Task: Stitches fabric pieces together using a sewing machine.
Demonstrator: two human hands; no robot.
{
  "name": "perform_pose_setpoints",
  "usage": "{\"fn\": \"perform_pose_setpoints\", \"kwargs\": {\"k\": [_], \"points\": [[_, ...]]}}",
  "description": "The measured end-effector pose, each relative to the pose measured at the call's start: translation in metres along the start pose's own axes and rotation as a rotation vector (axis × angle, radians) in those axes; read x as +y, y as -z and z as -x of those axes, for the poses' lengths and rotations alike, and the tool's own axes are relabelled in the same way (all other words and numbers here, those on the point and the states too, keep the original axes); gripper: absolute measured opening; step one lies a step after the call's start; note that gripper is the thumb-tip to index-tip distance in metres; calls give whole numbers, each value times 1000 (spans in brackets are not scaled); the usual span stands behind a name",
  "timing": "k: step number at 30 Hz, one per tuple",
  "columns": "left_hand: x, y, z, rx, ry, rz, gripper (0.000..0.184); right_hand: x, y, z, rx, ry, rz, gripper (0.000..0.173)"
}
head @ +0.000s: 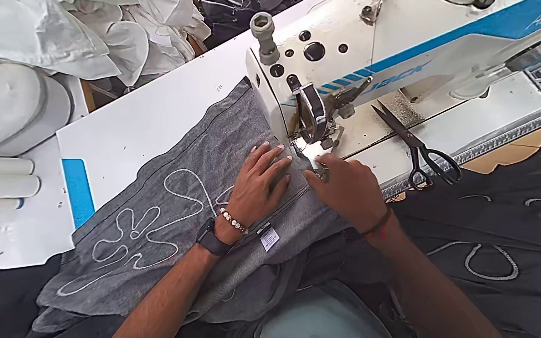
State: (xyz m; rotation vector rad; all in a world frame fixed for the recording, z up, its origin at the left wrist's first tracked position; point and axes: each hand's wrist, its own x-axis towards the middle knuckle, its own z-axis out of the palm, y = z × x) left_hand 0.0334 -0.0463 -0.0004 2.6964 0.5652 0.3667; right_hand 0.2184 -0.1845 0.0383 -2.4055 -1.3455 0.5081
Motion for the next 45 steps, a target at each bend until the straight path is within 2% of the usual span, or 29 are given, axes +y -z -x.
{"fn": "perform_pose_setpoints", "kwargs": {"k": [3,6,8,9,12,14,17,18,20,22,24,27,30,35,41,45], "points": [[12,-9,8,-12,40,-153,48,29,-6,45,26,100,-75,67],[24,-16,9,-2,79,-195,46,39,-18,96,88,246,-152,40],[25,-14,6,10,81,-188,43,39,-31,122,105,397,-89,21],[24,-10,3,23,82,-185,41,38,-38,130,81,462,-30,17],[18,2,-13,70,85,-189,36,37,-61,135,-76,549,110,13],[12,4,-22,73,33,-221,36,36,-65,128,-228,561,112,17],[3,0,-26,126,-71,-274,33,32,-44,110,-671,538,23,20],[1,0,-27,133,-87,-280,32,31,-33,100,-704,527,-73,18],[-1,0,-24,136,-91,-272,32,22,-17,83,-375,439,-290,20],[-2,0,-22,137,-96,-256,31,10,-12,55,38,281,-289,25],[-2,1,-23,136,-103,-252,30,3,-17,24,226,148,-202,25],[-3,0,-23,149,-100,-246,30,-9,-30,1,257,32,-131,23],[-3,-1,-22,148,-95,-243,30,-19,-34,1,216,-62,-97,22],[-4,0,-22,131,-95,-226,29,-24,-31,0,192,-120,-69,21],[-3,0,-24,117,-89,-246,33,-20,-36,-2,229,-55,-70,28],[-1,-2,-24,103,-56,-275,36,-16,-47,0,348,119,28,31]]}}
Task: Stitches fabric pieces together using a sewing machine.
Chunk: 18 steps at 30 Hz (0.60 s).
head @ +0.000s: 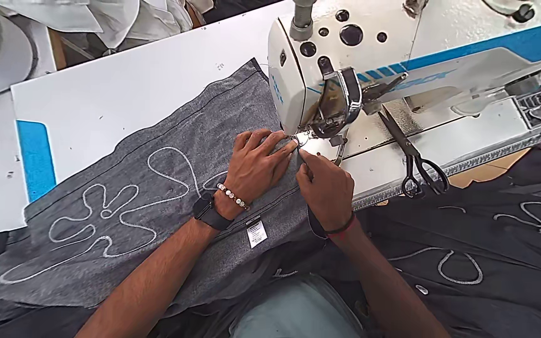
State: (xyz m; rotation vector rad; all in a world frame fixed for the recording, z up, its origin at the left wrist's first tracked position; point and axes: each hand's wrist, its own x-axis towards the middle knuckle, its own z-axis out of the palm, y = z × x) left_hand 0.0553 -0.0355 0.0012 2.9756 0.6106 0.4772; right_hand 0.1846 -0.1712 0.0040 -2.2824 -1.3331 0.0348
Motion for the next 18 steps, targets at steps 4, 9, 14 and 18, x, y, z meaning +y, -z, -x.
{"fn": "perform_pose_setpoints", "kwargs": {"k": [4,9,14,18], "points": [[3,1,1,-4,9,-2,36,-7,1,1,-55,107,144,31],[3,1,4,27,-46,26,33,-10,11,-4,-165,130,179,31],[-1,2,0,19,-27,20,34,-12,6,-10,-173,120,177,31],[-6,7,-2,24,-143,30,30,-15,5,-17,-187,120,203,29]]}}
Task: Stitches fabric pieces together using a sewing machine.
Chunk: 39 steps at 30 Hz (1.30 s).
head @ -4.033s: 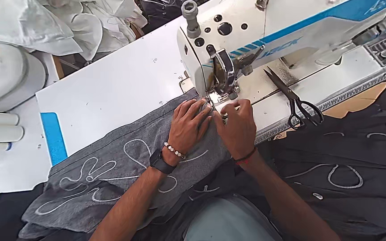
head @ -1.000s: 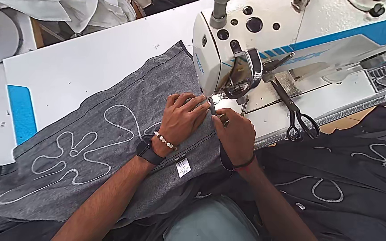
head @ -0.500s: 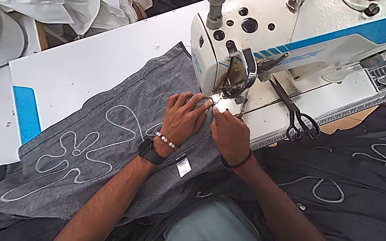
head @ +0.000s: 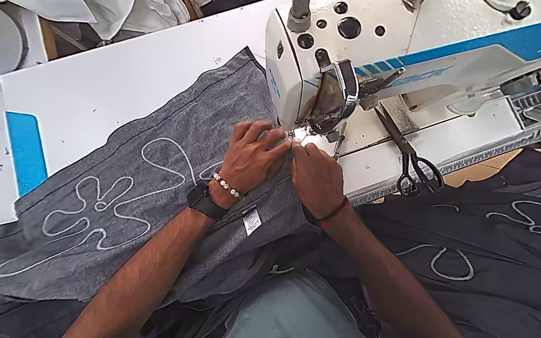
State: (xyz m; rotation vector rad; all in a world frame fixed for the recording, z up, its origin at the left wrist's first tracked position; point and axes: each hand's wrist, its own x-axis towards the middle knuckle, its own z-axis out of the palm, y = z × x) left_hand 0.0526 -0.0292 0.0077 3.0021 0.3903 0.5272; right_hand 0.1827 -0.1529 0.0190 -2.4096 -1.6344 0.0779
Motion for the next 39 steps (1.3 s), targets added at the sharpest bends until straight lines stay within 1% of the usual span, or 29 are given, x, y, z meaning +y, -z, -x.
{"fn": "perform_pose_setpoints", "kwargs": {"k": [2,5,6,7,9,13,16,18,20,21,24,26,28,30,32,34,36,37,39], "points": [[8,6,1,-39,-3,64,30,7,-3,2,67,-13,-102,28],[21,5,14,-63,138,257,30,26,1,14,141,-106,-321,27],[21,1,21,-53,137,271,32,32,1,18,157,-144,-352,26],[21,-2,26,-47,108,246,35,36,2,20,156,-181,-375,24],[23,-4,29,-41,41,174,37,36,4,21,133,-198,-383,21],[28,-8,21,-17,-7,153,34,26,7,19,88,-227,-360,22],[28,-6,21,29,10,147,30,24,8,18,44,-249,-393,19],[30,-6,19,32,65,116,28,23,10,18,15,-271,-398,17],[28,-8,17,12,111,71,34,21,8,17,42,-246,-372,14],[28,-8,17,-9,133,48,38,20,5,18,88,-208,-340,13],[29,-9,16,-39,200,-5,46,19,-6,21,230,9,-213,18],[30,-9,16,-19,218,-25,48,20,-9,24,212,129,-155,21],[29,-8,16,-18,175,24,44,21,-6,25,160,195,-122,22],[26,-10,16,-26,95,101,41,25,-3,30,120,214,-123,23],[21,-7,16,-47,40,148,41,28,0,45,119,186,-192,28],[16,-2,17,-79,1,184,40,28,2,74,185,160,-271,26],[16,0,20,-104,-11,185,39,31,0,109,130,174,-300,30],[17,-1,23,-106,-7,177,39,35,-3,125,122,177,-290,26],[19,-4,23,-80,8,162,38,49,-5,142,207,156,-249,17]]}}
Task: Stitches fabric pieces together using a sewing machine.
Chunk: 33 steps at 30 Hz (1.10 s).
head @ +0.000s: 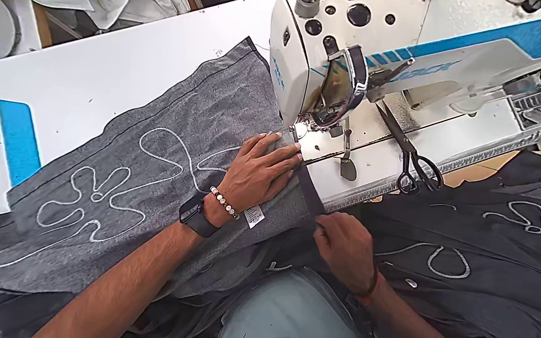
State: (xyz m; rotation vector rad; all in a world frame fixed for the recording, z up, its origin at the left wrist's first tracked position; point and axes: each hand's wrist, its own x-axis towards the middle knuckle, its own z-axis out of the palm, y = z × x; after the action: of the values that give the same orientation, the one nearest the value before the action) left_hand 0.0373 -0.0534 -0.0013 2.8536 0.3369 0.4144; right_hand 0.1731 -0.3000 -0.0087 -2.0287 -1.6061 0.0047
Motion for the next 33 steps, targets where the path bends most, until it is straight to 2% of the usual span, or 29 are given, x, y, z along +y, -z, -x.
{"fn": "perform_pose_setpoints", "kwargs": {"k": [2,3,4,6,7,8,11,13,15,20,25,28,33], "points": [[4,-3,0,17,22,-12,38,12,9,2,130,-38,45,14],[6,-4,-2,23,34,-21,38,16,16,-4,140,-64,78,15],[9,-4,-3,27,49,-26,38,15,26,-11,62,-110,131,15],[12,-5,-3,33,70,-30,37,9,43,-32,-268,-239,207,15],[12,-5,-2,33,72,-28,38,5,49,-41,-376,-278,203,16],[11,-5,-2,35,70,-26,38,2,50,-51,-373,-294,188,20],[10,-5,-1,34,54,-20,38,-7,28,-77,-72,-317,56,27],[10,-5,-2,36,46,-19,38,-8,1,-93,-11,-367,-7,28],[10,-5,-2,42,49,-31,38,-9,-23,-102,26,-386,47,21],[9,-4,-3,55,72,-84,39,-4,-29,-88,130,-136,147,18],[9,-4,-3,34,57,-45,38,-3,-17,-73,-35,-55,230,33],[5,-2,-5,26,-5,-5,36,-2,-13,-78,-81,-71,218,34],[3,-3,-5,25,5,-40,36,2,-9,-79,-114,-73,157,35]]}}
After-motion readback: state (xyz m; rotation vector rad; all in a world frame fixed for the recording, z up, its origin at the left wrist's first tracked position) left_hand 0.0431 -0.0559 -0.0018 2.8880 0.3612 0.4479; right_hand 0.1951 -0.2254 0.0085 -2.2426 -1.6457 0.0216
